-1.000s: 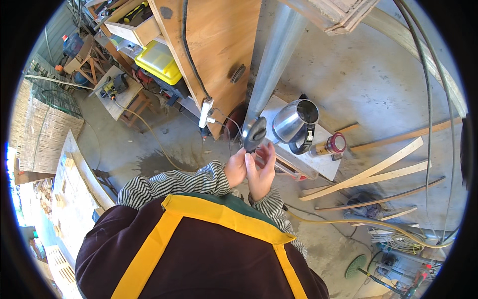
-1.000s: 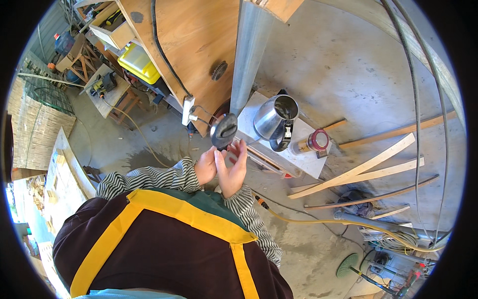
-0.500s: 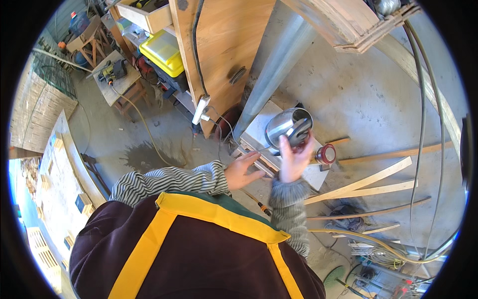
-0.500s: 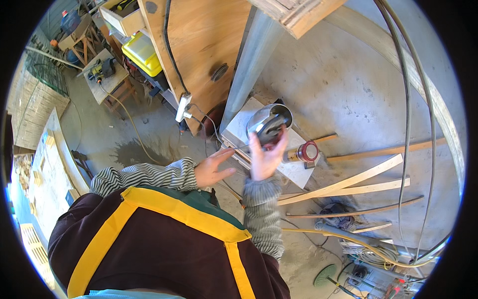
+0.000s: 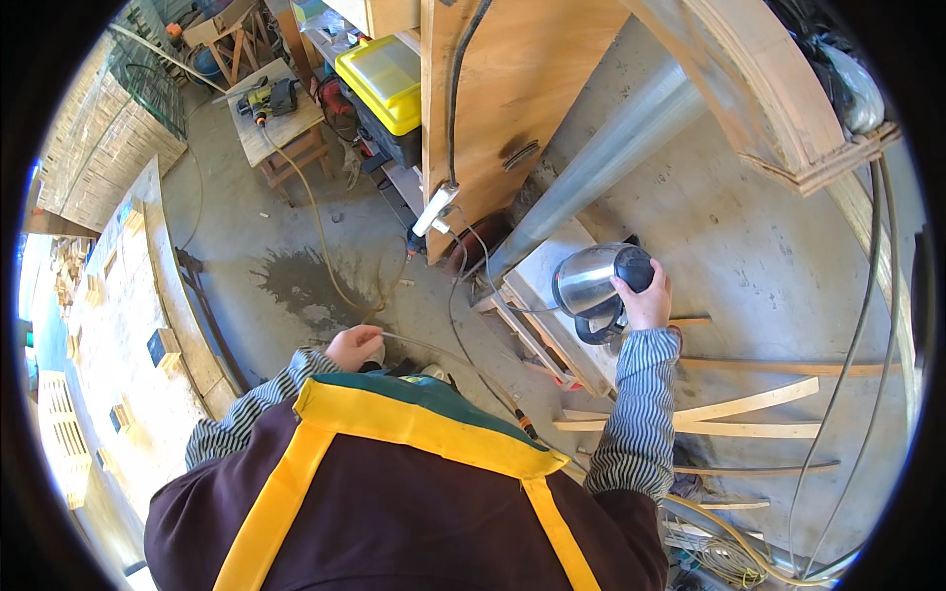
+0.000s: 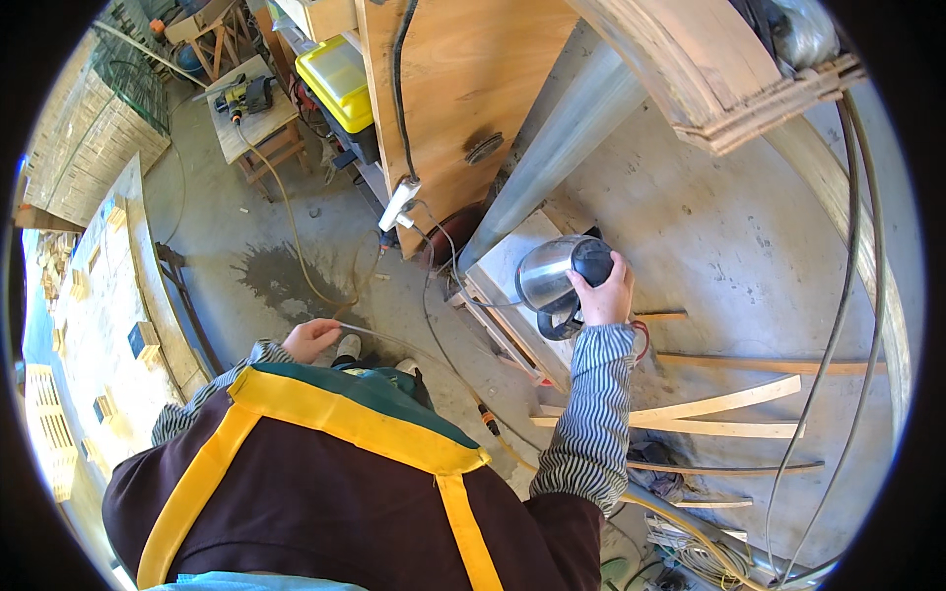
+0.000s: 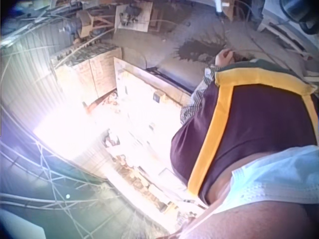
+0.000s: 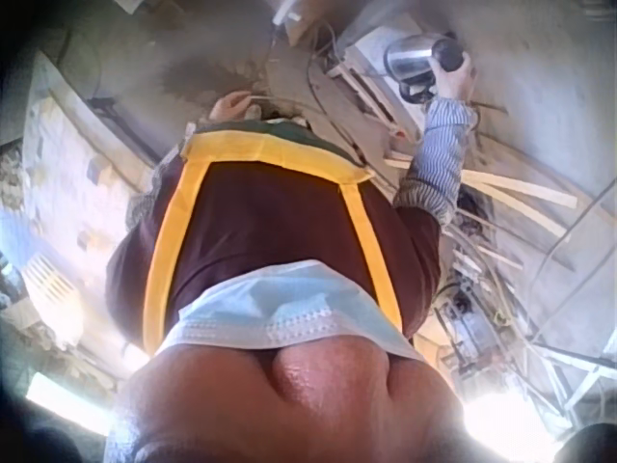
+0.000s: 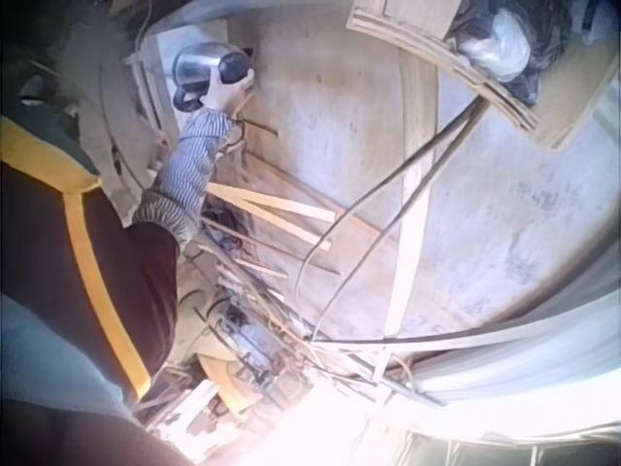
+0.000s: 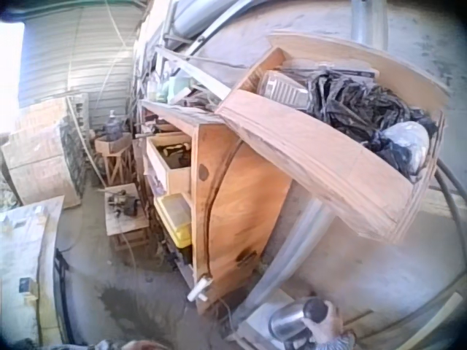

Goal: The person opens a water bottle, pours hot water from an electric kettle into it, and then refills the kettle from a large water jug. The person places the kettle on its base and walks through the workshop.

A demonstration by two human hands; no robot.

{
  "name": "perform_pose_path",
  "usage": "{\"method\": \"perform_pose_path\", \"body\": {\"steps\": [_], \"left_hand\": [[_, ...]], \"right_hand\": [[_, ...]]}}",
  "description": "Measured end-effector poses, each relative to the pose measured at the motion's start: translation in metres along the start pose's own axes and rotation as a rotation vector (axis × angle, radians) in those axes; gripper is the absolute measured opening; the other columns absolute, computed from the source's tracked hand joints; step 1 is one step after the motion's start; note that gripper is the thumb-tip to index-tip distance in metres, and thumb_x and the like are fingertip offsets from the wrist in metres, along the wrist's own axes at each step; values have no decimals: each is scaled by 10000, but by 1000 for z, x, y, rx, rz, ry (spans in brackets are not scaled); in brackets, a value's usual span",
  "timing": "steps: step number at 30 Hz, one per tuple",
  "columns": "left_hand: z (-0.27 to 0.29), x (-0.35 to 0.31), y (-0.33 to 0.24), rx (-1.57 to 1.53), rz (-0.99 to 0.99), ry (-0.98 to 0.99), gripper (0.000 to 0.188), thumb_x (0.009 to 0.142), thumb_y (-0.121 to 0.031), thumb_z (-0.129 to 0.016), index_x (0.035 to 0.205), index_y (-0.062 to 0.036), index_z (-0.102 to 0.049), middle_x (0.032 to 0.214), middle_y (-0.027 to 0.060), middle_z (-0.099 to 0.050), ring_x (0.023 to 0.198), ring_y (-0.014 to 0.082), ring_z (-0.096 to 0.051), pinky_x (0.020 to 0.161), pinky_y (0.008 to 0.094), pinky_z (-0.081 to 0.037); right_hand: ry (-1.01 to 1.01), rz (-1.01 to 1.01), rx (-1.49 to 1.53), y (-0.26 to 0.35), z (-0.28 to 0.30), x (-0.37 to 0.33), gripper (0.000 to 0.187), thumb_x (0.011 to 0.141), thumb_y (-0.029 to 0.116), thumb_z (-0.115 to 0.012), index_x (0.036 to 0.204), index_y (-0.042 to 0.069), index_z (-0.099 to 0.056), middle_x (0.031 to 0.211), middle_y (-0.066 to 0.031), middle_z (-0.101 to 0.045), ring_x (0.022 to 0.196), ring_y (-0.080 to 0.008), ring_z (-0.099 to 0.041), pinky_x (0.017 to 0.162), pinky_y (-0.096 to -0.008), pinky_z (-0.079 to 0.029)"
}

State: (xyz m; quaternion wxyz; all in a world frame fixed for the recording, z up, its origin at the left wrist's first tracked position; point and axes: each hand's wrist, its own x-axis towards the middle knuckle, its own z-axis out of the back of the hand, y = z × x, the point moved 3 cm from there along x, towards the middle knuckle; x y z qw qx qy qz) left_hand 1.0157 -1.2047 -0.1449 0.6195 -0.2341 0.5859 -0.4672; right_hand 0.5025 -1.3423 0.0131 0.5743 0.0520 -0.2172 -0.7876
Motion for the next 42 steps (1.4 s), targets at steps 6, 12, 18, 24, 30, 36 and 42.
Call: {"method": "perform_pose_path", "body": {"steps": [6, 12, 18, 24, 30, 36, 42], "left_hand": [[26, -25, 12, -41, 251, -22, 420, 1003, -318, -578, 1315, -37, -580, 1179, 51, -678, 1038, 142, -632, 863, 272, -516], [38, -29, 12, 92, 164, -75, 403, 979, -319, -609, 1264, -35, -623, 1102, 60, -698, 976, 149, -647, 889, 302, -528], [52, -47, 10, 90, 154, -163, 438, 956, -375, -601, 1282, -84, -624, 1119, 115, -704, 1050, 247, -659, 954, 338, -509], [90, -72, 53, 34, 246, -204, 450, 959, -400, -588, 1290, -96, -622, 1162, 113, -697, 1062, 246, -660, 955, 333, -515], [154, -81, 109, -52, 149, -214, 447, 942, -392, -608, 1270, -89, -631, 1159, 116, -701, 1079, 242, -660, 949, 349, -517], [251, -99, 173, -273, 231, -129, 534, 1004, -410, -547, 1392, -46, -510, 1321, 155, -605, 1233, 281, -566, 1050, 358, -443], [304, -123, 223, -381, 1, -152, 496, 1010, -395, -550, 1344, -29, -567, 1295, 161, -618, 1217, 279, -570, 1048, 357, -437]], "right_hand": [[-29, -55, 39, -10, -11, 0, 877, 679, 392, -876, 1368, 52, -454, 1311, -219, -540, 1186, -385, -547, 1015, -437, -457], [-25, -34, -90, -33, -24, 0, 864, 695, 428, -839, 1394, 90, -461, 1260, -220, -614, 1083, -387, -639, 922, -472, -510], [6, -65, -74, -52, -36, 13, 924, 771, 461, -803, 1466, 29, -376, 1344, -255, -555, 1181, -389, -588, 990, -427, -491], [-674, 272, -266, 60, -4, -67, 690, 821, 419, -760, 1295, -9, -499, 1228, -232, -556, 1094, -380, -551, 960, -440, -444], [-342, 370, 91, 211, -99, -198, 726, 836, 491, -751, 1323, 0, -531, 1246, -225, -584, 1149, -416, -559, 992, -512, -456], [446, 527, 523, 328, -294, -263, 351, 921, 192, -679, 1194, -12, -595, 1174, -170, -611, 969, -215, -639, 806, -323, -528], [776, 774, 619, 490, -328, -244, 210, 980, 116, -512, 927, 11, -687, 804, -118, -665, 669, -210, -649, 661, -319, -518]]}}
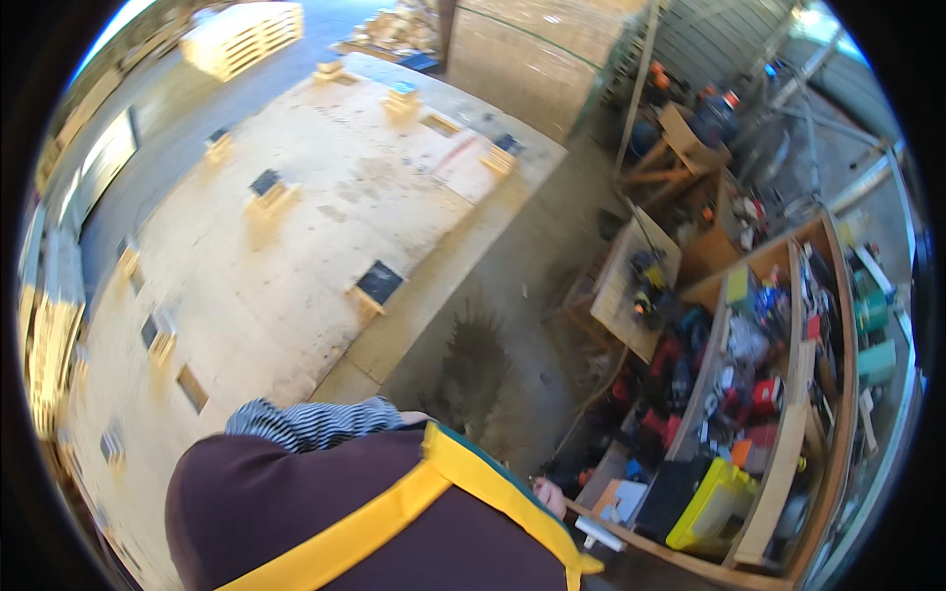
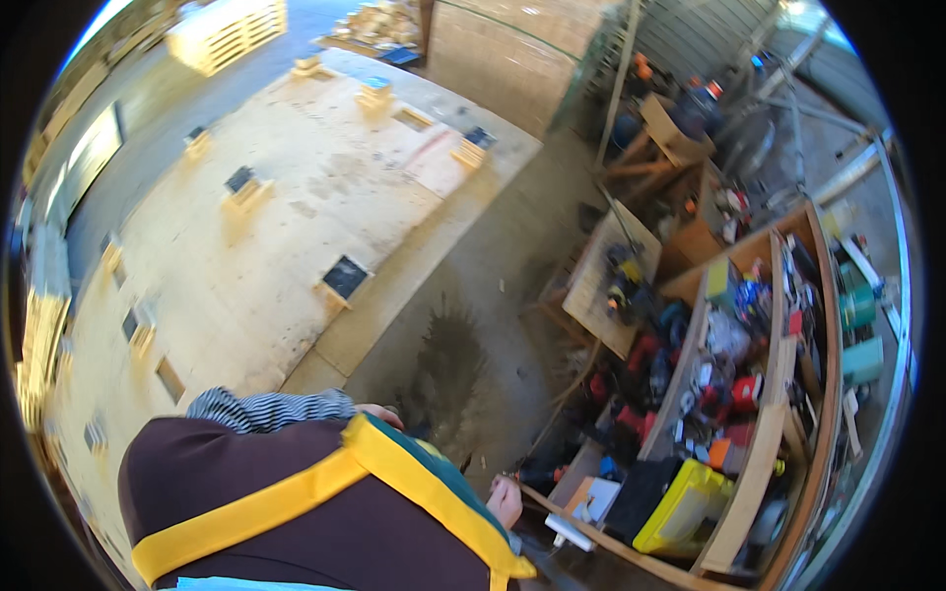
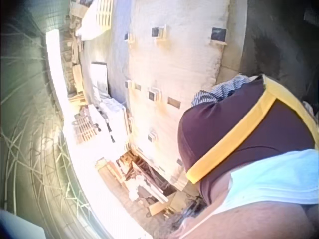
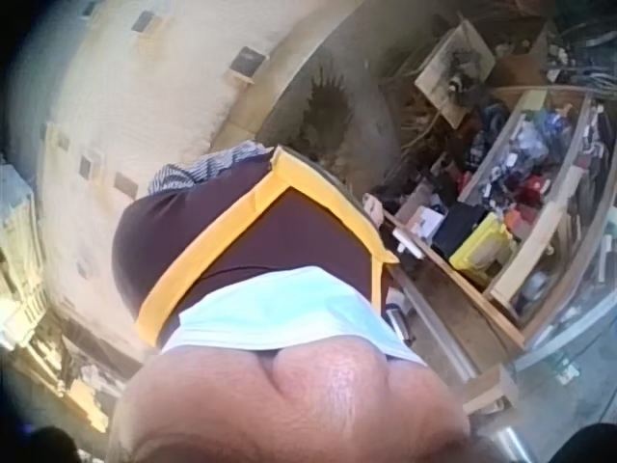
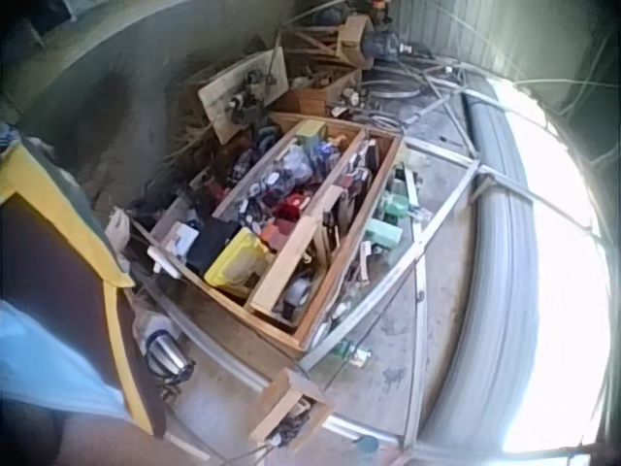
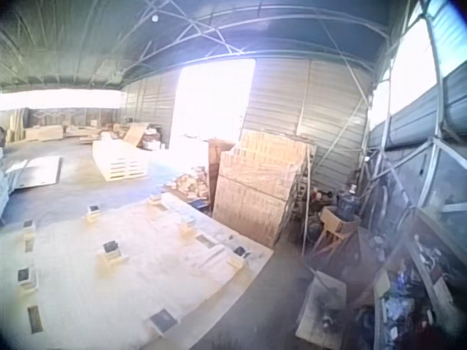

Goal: The person opens a water bottle, pours hot water from an electric kettle into it, and then refills the kettle from a large water jug. The person places the kettle on its base and walks through the workshop.

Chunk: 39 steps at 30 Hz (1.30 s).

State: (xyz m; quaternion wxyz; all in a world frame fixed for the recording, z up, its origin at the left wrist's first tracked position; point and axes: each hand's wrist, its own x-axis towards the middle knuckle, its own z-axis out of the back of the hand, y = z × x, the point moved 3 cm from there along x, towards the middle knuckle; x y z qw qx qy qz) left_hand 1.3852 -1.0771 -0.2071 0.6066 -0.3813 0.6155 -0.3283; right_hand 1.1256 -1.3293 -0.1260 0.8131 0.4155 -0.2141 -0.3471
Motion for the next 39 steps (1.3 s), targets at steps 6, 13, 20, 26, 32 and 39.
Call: {"method": "perform_pose_path", "body": {"steps": [6, 13, 20, 26, 32, 39], "left_hand": [[67, -3, -17, -247, 304, -248, 444, 950, -276, -647, 1327, -49, -585, 1268, 106, -640, 1207, 229, -582, 1048, 352, -448], [124, 107, -41, -139, 246, -491, 406, 978, -353, -603, 1270, -72, -620, 1214, 106, -670, 1150, 220, -611, 987, 347, -474], [103, 137, -67, -432, 223, -1090, 398, 978, -366, -570, 1277, -108, -620, 1220, 128, -669, 1143, 264, -625, 965, 365, -482], [25, 113, -45, -590, 373, -1370, 417, 972, -402, -575, 1257, -102, -622, 1183, 128, -680, 1101, 270, -642, 910, 372, -510], [-24, 52, 22, -601, 206, -1542, 418, 946, -328, -598, 1250, -41, -615, 1211, 196, -650, 1126, 316, -622, 955, 418, -481], [-127, -52, 55, -860, 399, -1821, 475, 941, -454, -572, 1175, -50, -658, 1059, 172, -706, 995, 303, -672, 877, 404, -519]], "right_hand": [[184, -174, -11, 8, -38, 140, 243, 1007, 222, -513, 1113, 17, -592, 913, -130, -706, 816, -247, -701, 748, -347, -538], [487, -43, -49, -33, -115, 324, 336, 925, 263, -666, 1173, 39, -629, 923, -115, -707, 842, -215, -687, 785, -335, -543], [1077, 324, -116, 20, -243, 461, 337, 921, 266, -669, 1166, 37, -634, 924, -117, -709, 847, -215, -690, 786, -335, -544], [1451, 615, -126, 111, -335, 414, 338, 918, 269, -671, 1161, 36, -638, 925, -119, -712, 851, -214, -691, 788, -336, -544], [1692, 792, -141, 163, -381, 249, 339, 915, 272, -674, 1155, 34, -642, 926, -121, -714, 855, -214, -693, 789, -336, -545], [1824, 850, -240, 190, -406, 107, 340, 912, 275, -677, 1149, 33, -647, 928, -123, -716, 860, -214, -695, 791, -337, -545]]}}
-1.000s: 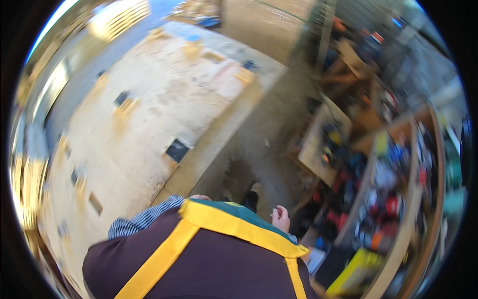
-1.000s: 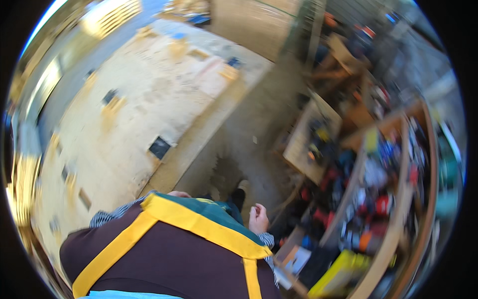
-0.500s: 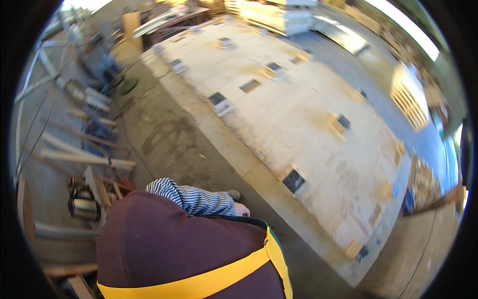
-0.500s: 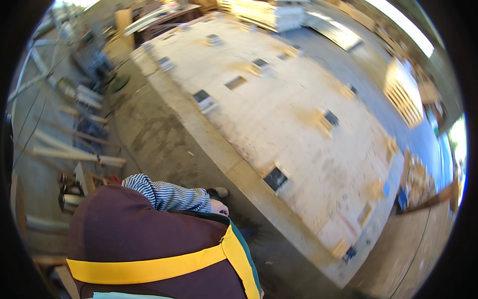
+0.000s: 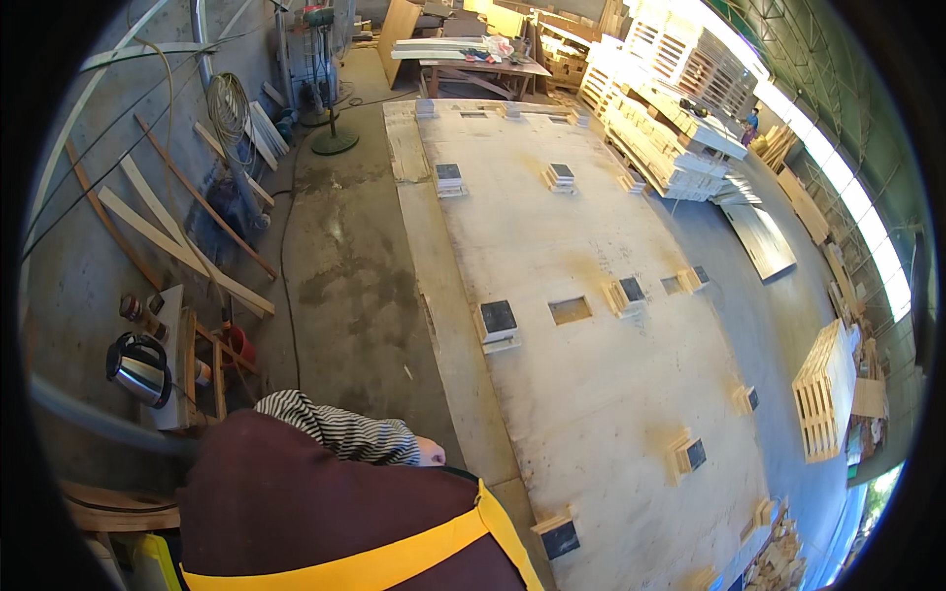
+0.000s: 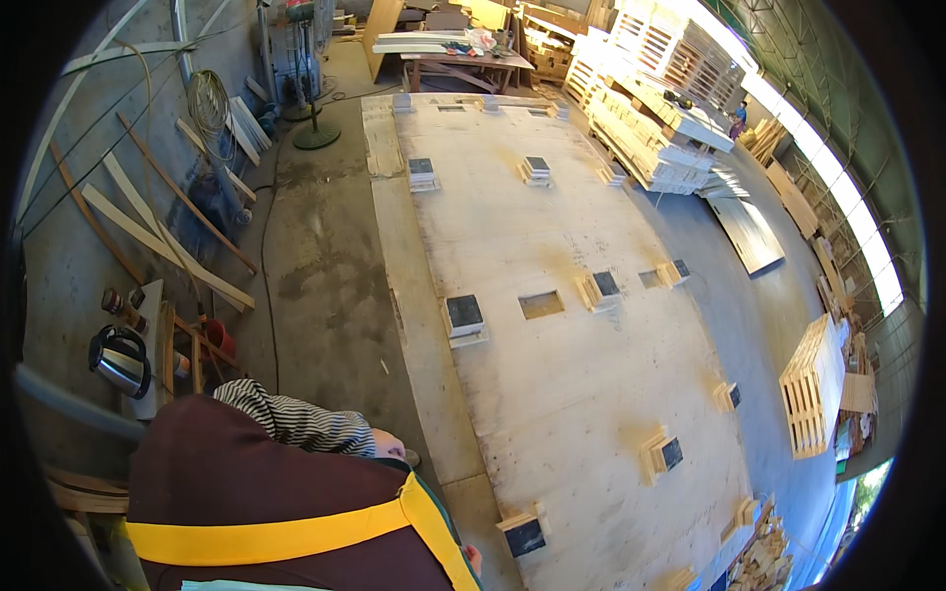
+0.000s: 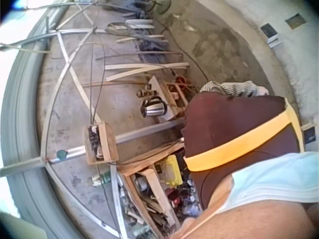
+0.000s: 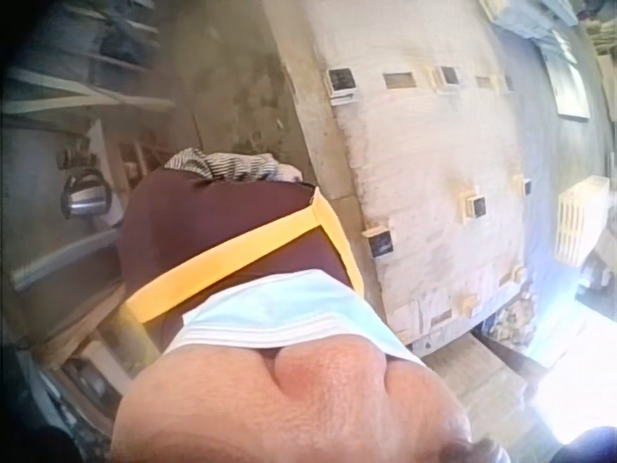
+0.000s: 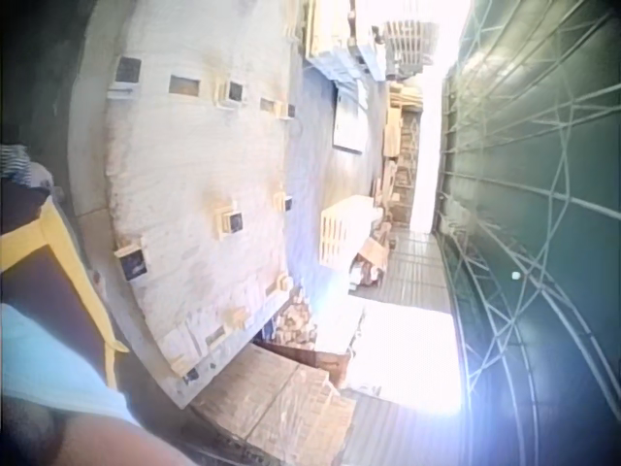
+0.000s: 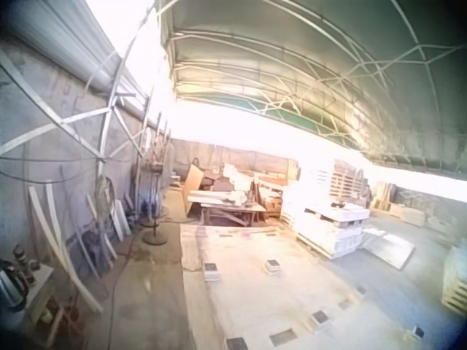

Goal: The person opens a water bottle, pours hot water from an electric kettle into it, and then refills the kettle from a large water jug. The person places the kettle on its base and walks through the workshop.

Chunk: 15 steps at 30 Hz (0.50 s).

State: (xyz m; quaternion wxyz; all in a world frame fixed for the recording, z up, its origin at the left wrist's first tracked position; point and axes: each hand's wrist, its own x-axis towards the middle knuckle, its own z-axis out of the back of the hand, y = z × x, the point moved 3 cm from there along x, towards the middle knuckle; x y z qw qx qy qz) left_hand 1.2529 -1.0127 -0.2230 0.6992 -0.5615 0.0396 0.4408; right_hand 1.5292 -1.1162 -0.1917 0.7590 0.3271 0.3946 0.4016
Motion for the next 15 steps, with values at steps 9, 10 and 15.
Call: {"method": "perform_pose_path", "body": {"steps": [9, 10, 15], "left_hand": [[19, 2, 32, -29, 131, -9, 439, 953, -410, -572, 1234, -79, -641, 1146, 161, -697, 1071, 292, -662, 941, 397, -507], [12, 1, 38, -154, 135, 3, 471, 947, -378, -612, 1292, -56, -601, 1194, 158, -677, 1111, 285, -640, 974, 398, -491], [30, -34, 58, -257, 239, -112, 484, 950, -378, -608, 1304, -50, -587, 1211, 158, -668, 1124, 282, -633, 976, 392, -490]], "right_hand": [[175, 44, -57, 16, -22, 61, 342, 907, 279, -680, 1141, 31, -654, 930, -125, -720, 866, -214, -698, 793, -337, -546], [210, 58, -70, 11, -19, 64, 342, 907, 279, -681, 1140, 30, -654, 930, -125, -720, 867, -214, -699, 794, -338, -546], [352, 131, -81, 17, -31, 85, 343, 904, 281, -683, 1136, 29, -658, 931, -127, -722, 870, -214, -700, 795, -338, -547]]}}
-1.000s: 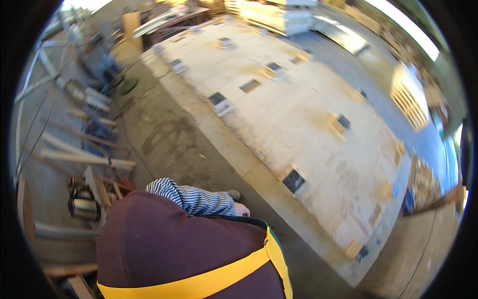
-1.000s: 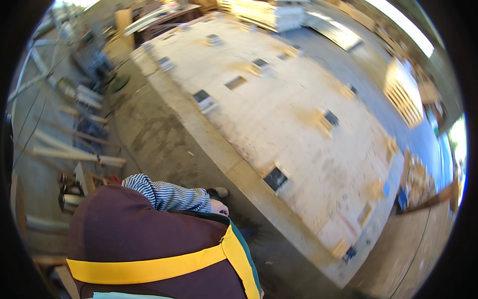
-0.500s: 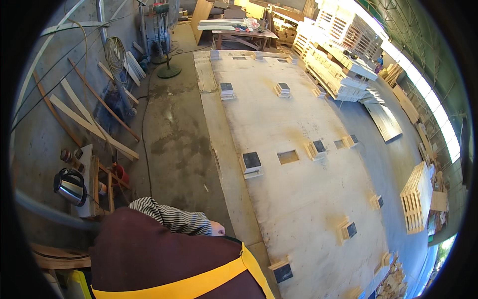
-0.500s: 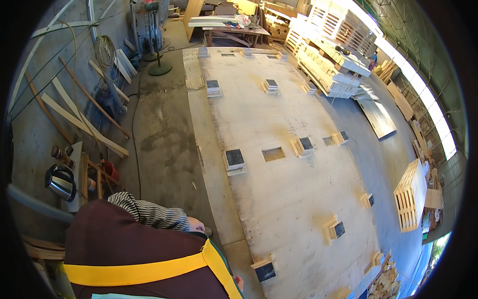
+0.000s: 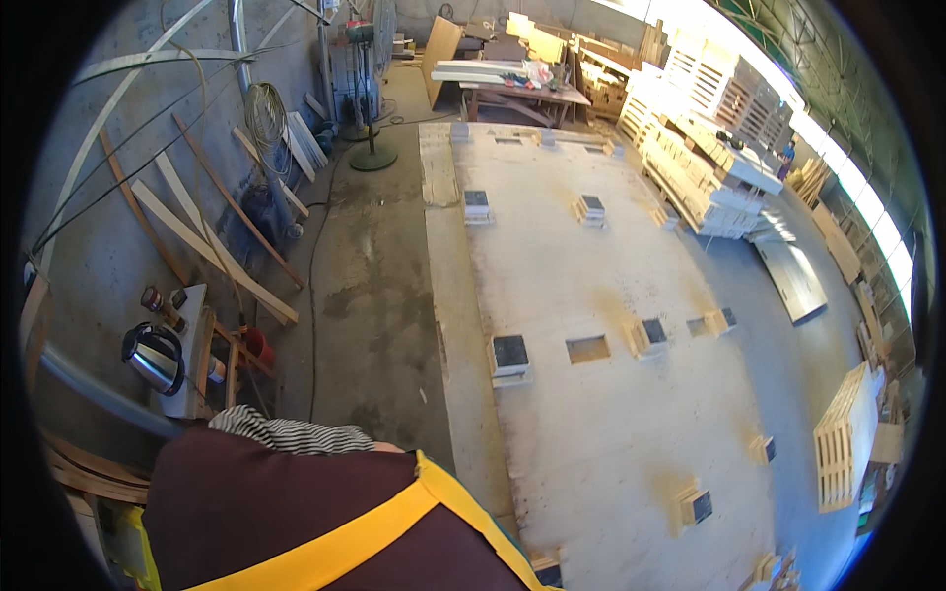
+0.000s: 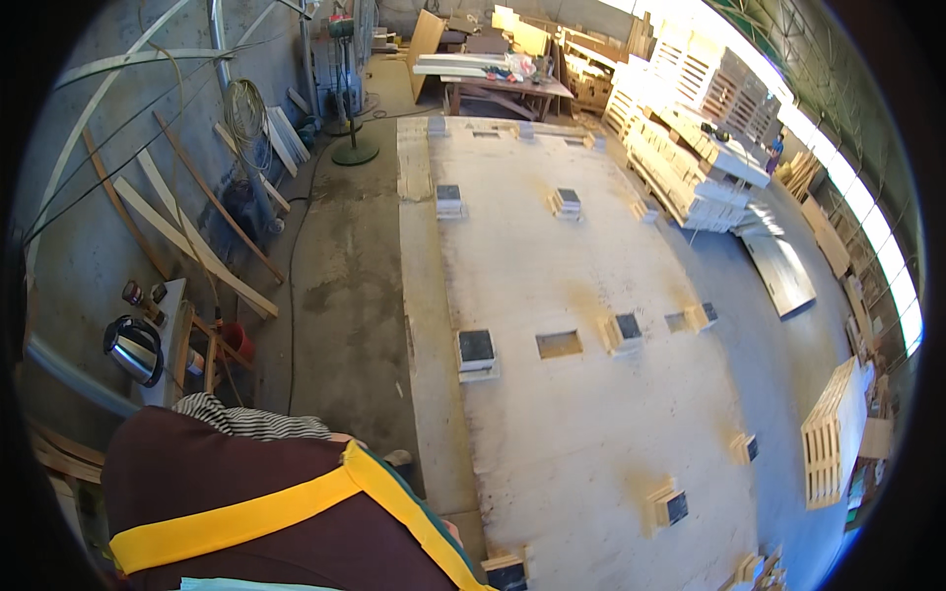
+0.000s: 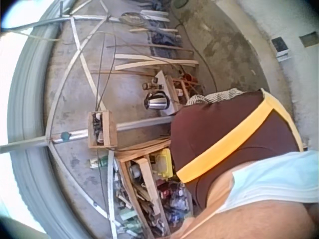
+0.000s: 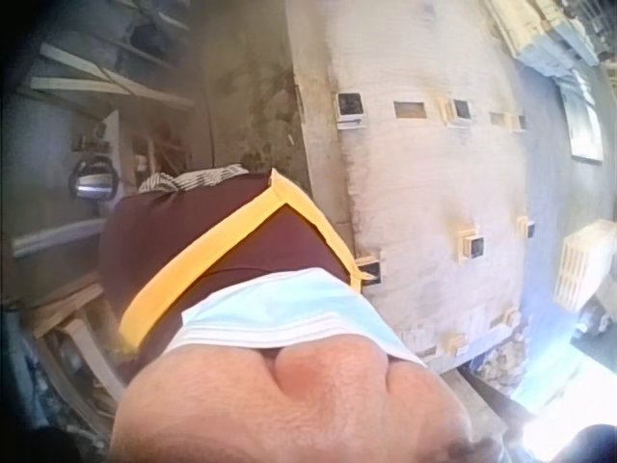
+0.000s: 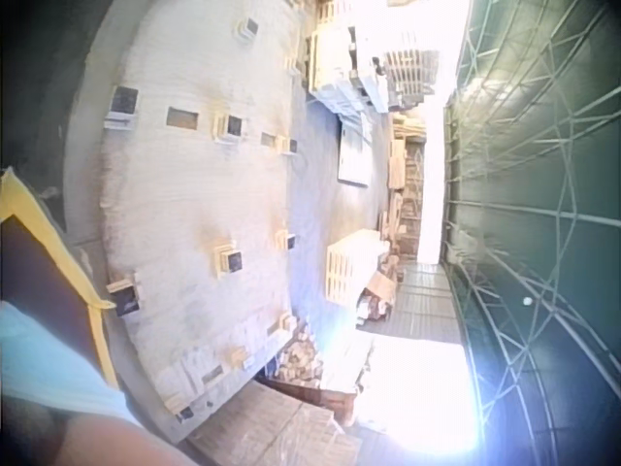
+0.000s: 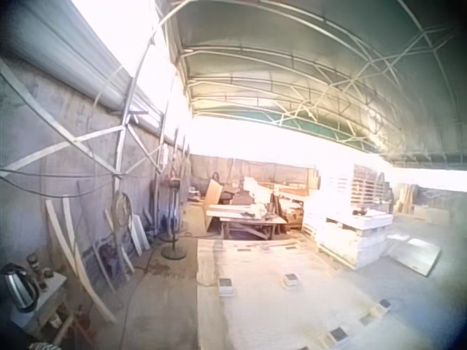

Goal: The person opens a water bottle, pours hot water from an electric kettle into it, and then refills the kettle from a large water jug. The person places the kettle on its base and walks through the workshop.

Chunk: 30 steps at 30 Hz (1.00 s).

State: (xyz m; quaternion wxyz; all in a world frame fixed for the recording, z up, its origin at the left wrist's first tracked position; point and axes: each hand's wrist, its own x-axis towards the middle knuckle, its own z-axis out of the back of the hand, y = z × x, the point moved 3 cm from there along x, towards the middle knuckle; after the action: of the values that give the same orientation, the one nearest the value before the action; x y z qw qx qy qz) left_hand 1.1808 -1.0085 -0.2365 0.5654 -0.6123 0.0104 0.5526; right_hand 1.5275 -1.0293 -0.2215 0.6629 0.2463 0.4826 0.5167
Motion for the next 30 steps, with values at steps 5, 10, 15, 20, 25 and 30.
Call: {"method": "perform_pose_path", "body": {"steps": [5, 10, 15, 20, 25, 30], "left_hand": [[51, -42, 16, -174, 81, -185, 496, 952, -378, -605, 1317, -43, -573, 1227, 158, -658, 1137, 279, -626, 977, 386, -490], [107, -77, 82, -410, 185, -353, 509, 955, -378, -601, 1330, -37, -558, 1243, 157, -649, 1149, 275, -619, 979, 381, -489], [212, -121, 155, -592, 291, -484, 522, 957, -378, -597, 1343, -31, -544, 1259, 157, -640, 1162, 272, -612, 980, 375, -489], [346, -159, 192, -635, 361, -624, 535, 960, -378, -593, 1356, -24, -529, 1275, 157, -631, 1175, 269, -605, 982, 369, -488], [487, -149, 224, -592, 281, -731, 531, 962, -391, -576, 1351, -32, -535, 1286, 166, -629, 1186, 286, -603, 999, 377, -483], [617, -107, 284, -587, 230, -718, 509, 963, -386, -587, 1329, -34, -552, 1250, 175, -645, 1155, 279, -620, 978, 364, -495]], "right_hand": [[159, 123, -102, 54, -25, 56, 344, 902, 284, -685, 1131, 28, -661, 932, -128, -724, 874, -214, -702, 796, -338, -547], [321, 134, -307, 130, -102, 139, 356, 890, 305, -682, 1101, 18, -674, 945, -130, -734, 879, -227, -710, 789, -345, -551], [485, 146, -413, 223, -239, 220, 375, 903, 323, -688, 1133, 28, -657, 952, -121, -731, 873, -228, -708, 793, -339, -550], [599, 222, -420, 354, -338, 273, 352, 916, 280, -687, 1164, 34, -643, 1005, -130, -726, 928, -238, -700, 831, -331, -545], [631, 120, -620, 432, -406, 343, 397, 933, 299, -662, 1227, 36, -613, 1080, -137, -709, 999, -241, -685, 878, -335, -538], [763, 102, -660, 473, -492, 468, 475, 914, 402, -681, 1235, 61, -607, 1093, -122, -711, 1012, -255, -680, 889, -346, -531]]}}
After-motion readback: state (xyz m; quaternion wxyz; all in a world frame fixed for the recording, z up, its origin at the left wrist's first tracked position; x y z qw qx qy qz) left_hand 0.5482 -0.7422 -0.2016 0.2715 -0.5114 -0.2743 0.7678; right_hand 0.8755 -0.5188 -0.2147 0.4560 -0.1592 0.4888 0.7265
